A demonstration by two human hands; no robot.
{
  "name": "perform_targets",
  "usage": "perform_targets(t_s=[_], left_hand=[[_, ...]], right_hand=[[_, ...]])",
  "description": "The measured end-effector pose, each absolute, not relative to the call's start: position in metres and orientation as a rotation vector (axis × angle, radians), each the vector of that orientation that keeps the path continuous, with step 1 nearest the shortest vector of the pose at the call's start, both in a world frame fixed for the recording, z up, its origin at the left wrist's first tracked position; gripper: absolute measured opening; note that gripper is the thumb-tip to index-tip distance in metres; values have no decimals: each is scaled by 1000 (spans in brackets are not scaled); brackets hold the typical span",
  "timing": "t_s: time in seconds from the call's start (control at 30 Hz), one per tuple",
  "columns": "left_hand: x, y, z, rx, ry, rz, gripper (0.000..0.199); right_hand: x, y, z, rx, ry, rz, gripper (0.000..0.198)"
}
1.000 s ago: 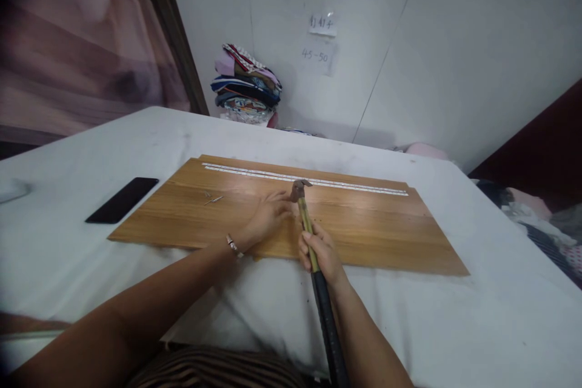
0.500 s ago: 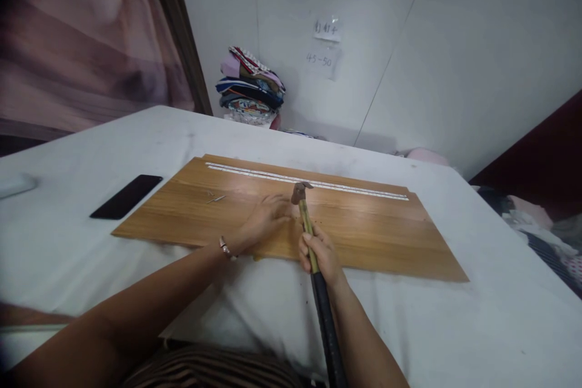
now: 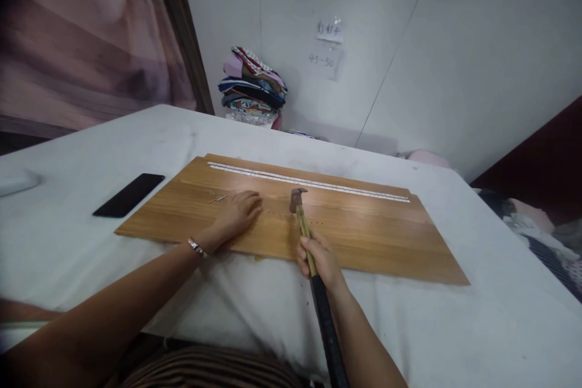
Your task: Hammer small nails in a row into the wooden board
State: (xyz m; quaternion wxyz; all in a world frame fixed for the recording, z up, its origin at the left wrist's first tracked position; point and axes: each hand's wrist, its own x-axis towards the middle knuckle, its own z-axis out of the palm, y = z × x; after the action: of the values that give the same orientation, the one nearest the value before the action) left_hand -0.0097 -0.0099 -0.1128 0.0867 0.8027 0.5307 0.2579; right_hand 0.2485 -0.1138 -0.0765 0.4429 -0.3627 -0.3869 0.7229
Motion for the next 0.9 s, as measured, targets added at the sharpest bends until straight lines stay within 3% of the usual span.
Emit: perform_targets(t_s=[0.33,0.9], left_hand=[[-7,-14,-106,2369,1583,770,25],[-7,-15,-105,2400,1612,743,27]], right_hand=[[245,-122,-69,-924,-964,1782,28],[244,-118,-71,-989,-959,1778,39]])
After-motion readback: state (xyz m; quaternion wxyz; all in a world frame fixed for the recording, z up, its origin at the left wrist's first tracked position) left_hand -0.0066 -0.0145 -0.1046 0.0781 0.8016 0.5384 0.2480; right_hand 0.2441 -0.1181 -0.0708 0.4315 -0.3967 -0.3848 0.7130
